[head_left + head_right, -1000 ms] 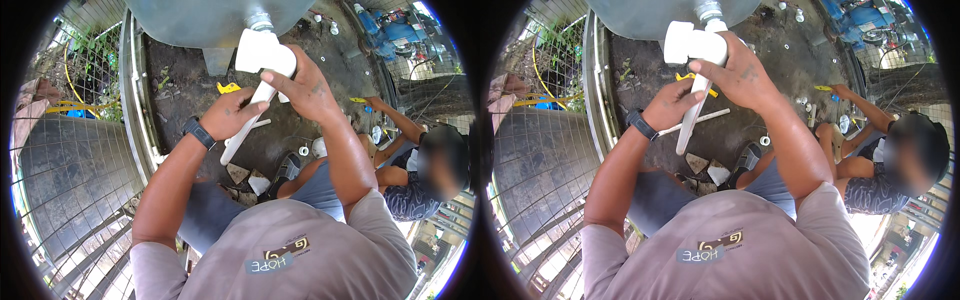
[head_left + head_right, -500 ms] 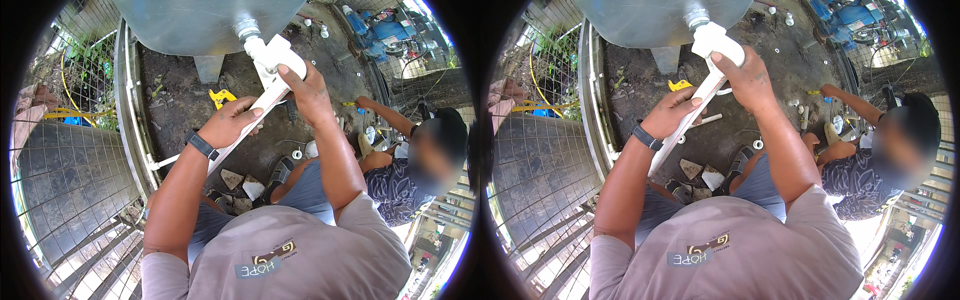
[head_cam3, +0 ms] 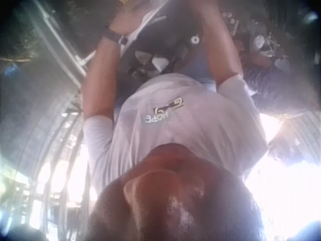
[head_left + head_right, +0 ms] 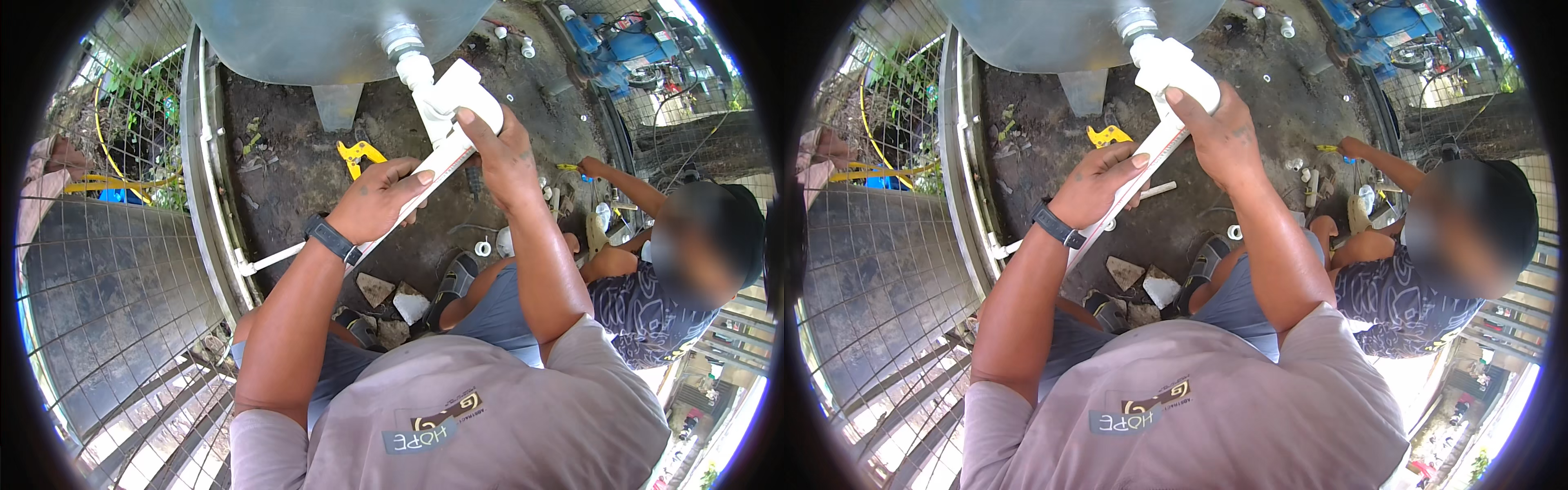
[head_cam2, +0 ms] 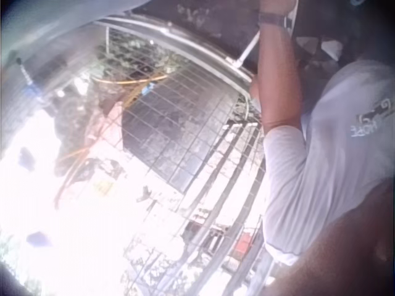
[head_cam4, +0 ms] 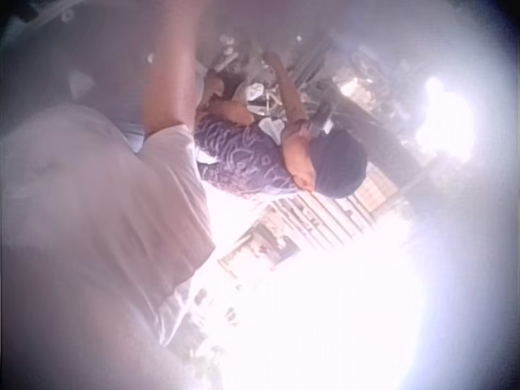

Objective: The person assembles a PVC plumbing assembly by cutting a white pipe with a yellow pipe cutter, then fitting an elbow and a short pipe segment together. The person repeatedly measures, cuts, and joins components near a water tank valve.

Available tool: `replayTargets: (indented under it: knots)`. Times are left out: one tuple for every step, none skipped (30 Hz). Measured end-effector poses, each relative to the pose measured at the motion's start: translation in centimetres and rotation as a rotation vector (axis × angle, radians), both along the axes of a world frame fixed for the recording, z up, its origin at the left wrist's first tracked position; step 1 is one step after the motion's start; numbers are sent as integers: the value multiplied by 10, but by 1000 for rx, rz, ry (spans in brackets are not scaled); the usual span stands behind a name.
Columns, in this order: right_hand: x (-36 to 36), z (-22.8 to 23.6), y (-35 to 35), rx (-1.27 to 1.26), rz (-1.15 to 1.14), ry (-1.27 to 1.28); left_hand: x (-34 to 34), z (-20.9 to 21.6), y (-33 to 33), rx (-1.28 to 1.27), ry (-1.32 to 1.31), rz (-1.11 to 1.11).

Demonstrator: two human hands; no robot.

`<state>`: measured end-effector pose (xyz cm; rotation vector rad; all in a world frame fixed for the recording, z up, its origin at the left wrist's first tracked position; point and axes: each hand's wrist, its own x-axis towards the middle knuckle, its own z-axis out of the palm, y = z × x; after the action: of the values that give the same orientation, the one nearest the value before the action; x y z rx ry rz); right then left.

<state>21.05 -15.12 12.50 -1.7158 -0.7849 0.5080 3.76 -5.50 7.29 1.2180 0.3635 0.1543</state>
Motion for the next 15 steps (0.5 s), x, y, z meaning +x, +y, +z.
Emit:
replayTargets:
  knots:
    - [1,1,0,-22,-2,0,1,1,0,28,7,-6]
    - [2,4,-2,-44,-5,0,2,2,1,56,14,-12]
    - [3,8,-4,-66,-8,-1,3,2,1,84,21,-18]
    - [4,14,-5,-64,7,-49,3,-1,4,159,2,-44]
    - [6,22,-9,-65,21,-94,3,-9,6,230,-15,-72]
    - [8,29,-13,-66,35,-139,3,-14,7,301,-32,-100]
    - [10,39,-19,-59,58,-163,4,-14,6,344,-21,-88]
    - [8,45,-23,-13,73,-145,4,-15,5,386,-6,-74]
    - [5,51,-27,33,87,-126,4,-16,3,427,9,-61]
    - [3,56,-31,79,106,-107,5,-19,2,502,-3,-43]
    - [7,58,-36,71,129,-169,9,-25,2,576,-14,-25]
    - [5,62,-39,20,154,-230,13,-28,2,650,-25,-7]
    - [1,68,-43,-32,177,-294,18,-28,0,757,-10,27]
    - [-2,71,-44,-77,207,-356,23,-35,-2,766,-10,51]
    - [-4,72,-44,-105,229,-485,29,-48,-6,776,-10,75]
